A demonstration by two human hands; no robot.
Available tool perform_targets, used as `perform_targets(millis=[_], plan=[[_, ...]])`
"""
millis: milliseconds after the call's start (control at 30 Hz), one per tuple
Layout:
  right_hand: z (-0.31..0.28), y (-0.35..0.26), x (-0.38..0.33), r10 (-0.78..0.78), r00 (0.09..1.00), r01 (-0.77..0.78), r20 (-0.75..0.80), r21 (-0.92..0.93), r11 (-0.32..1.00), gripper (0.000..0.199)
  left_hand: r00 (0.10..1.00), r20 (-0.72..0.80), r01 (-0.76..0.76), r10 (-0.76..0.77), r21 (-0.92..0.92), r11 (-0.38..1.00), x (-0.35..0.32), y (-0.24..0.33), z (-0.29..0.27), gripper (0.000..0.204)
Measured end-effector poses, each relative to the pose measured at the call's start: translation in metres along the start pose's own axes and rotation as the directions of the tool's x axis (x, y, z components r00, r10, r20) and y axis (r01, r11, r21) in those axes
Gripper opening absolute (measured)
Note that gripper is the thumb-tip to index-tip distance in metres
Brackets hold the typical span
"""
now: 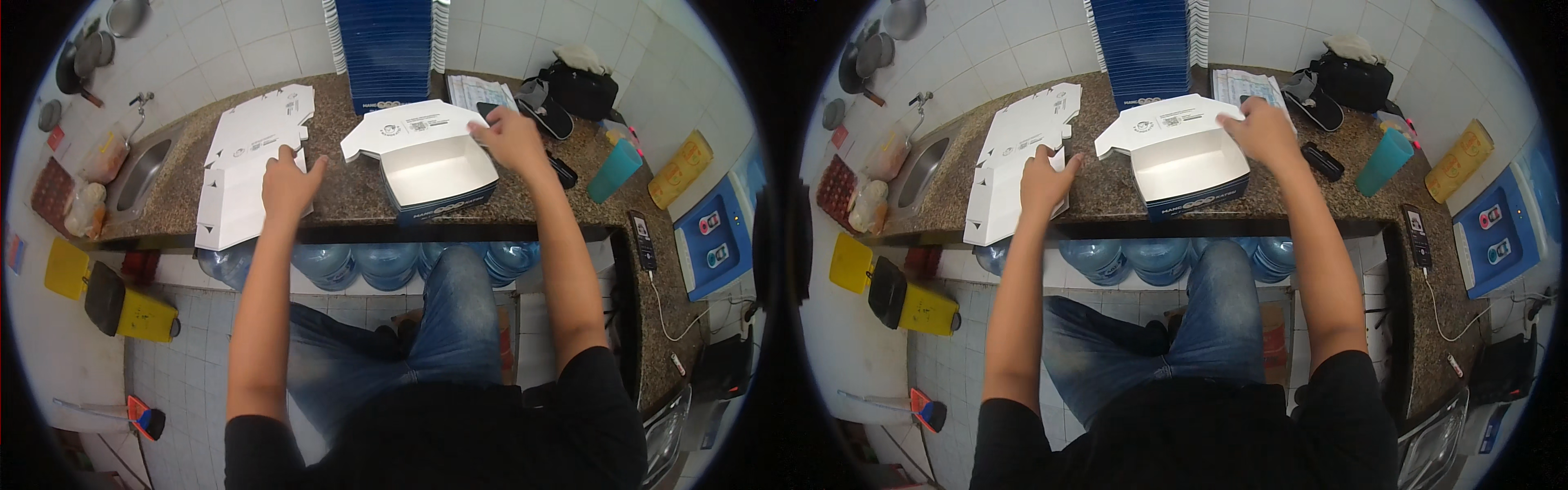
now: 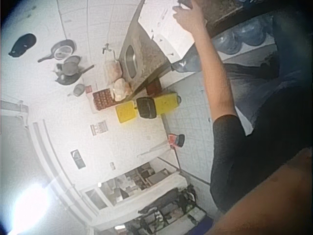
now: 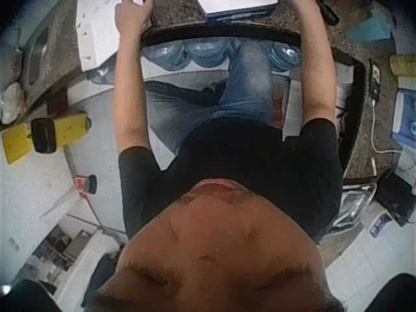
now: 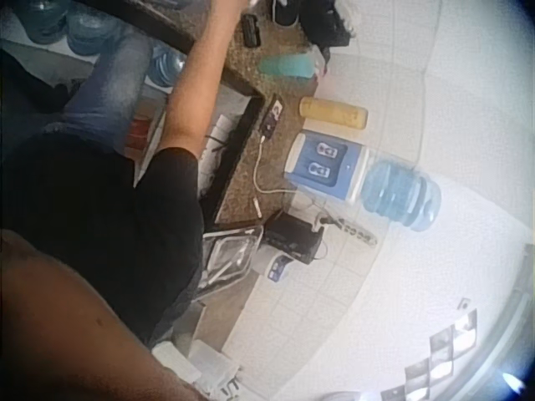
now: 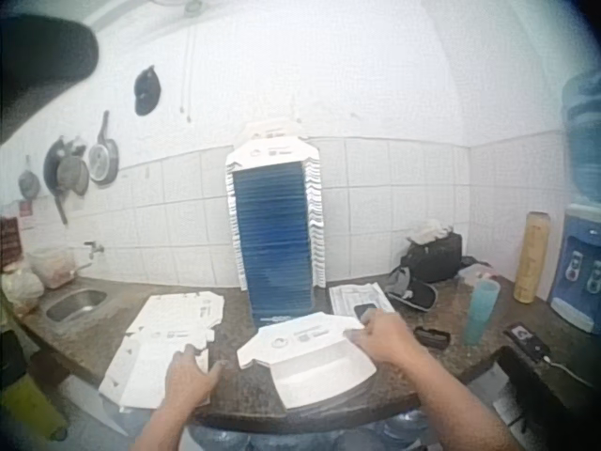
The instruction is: Assembling and stacking cardboard food boxes in a packaging area.
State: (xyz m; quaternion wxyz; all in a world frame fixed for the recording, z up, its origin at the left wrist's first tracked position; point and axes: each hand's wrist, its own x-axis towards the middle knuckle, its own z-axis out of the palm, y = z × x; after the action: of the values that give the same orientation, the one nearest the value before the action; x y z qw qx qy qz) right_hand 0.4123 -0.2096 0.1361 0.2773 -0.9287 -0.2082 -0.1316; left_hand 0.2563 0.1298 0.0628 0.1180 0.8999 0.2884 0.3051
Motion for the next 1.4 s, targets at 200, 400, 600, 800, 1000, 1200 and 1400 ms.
perform_targets(millis=[200, 400, 600, 800, 1000, 1200, 1400], plan=[[-0.027, -0.031, -0.053, -0.153, 0.969, 0.211, -0.194, 0.33, 0.92, 0.043, 0.715, 0.657, 0.398, -0.238, -0.103, 0.912, 0.054, -0.056, -0.015, 0.05], [0.002, -0.06, -0.113, -0.283, 0.953, 0.277, -0.106, 0.681, 0.678, 0.025, 0.663, 0.739, 0.688, -0.117, -0.541, 0.483, 0.055, -0.11, -0.019, 0.028], [0.05, -0.129, -0.14, -0.745, 0.605, 0.756, -0.28, 0.493, 0.429, 0.068, 0.872, 0.441, 0.469, -0.212, -0.878, 0.1, 0.003, -0.053, -0.094, 0.027], [0.095, -0.194, -0.161, -0.862, 0.299, 0.919, -0.409, 0.367, 0.144, 0.072, 0.942, 0.106, 0.148, -0.319, -0.983, 0.11, -0.139, 0.007, -0.141, 0.028], [0.096, -0.197, -0.198, -0.763, 0.352, 0.832, -0.541, 0.554, -0.009, 0.055, 0.904, 0.212, 0.195, -0.372, -0.977, -0.085, -0.211, -0.016, -0.146, 0.028], [0.116, -0.18, -0.227, -0.677, 0.56, 0.748, -0.477, 0.643, 0.166, 0.05, 0.883, 0.299, 0.227, -0.361, -0.947, -0.227, -0.255, -0.007, -0.117, 0.028], [0.124, -0.165, -0.243, -0.653, 0.675, 0.686, -0.344, 0.618, 0.383, 0.054, 0.934, 0.308, 0.221, -0.18, -0.896, -0.386, -0.265, -0.001, -0.103, 0.019]])
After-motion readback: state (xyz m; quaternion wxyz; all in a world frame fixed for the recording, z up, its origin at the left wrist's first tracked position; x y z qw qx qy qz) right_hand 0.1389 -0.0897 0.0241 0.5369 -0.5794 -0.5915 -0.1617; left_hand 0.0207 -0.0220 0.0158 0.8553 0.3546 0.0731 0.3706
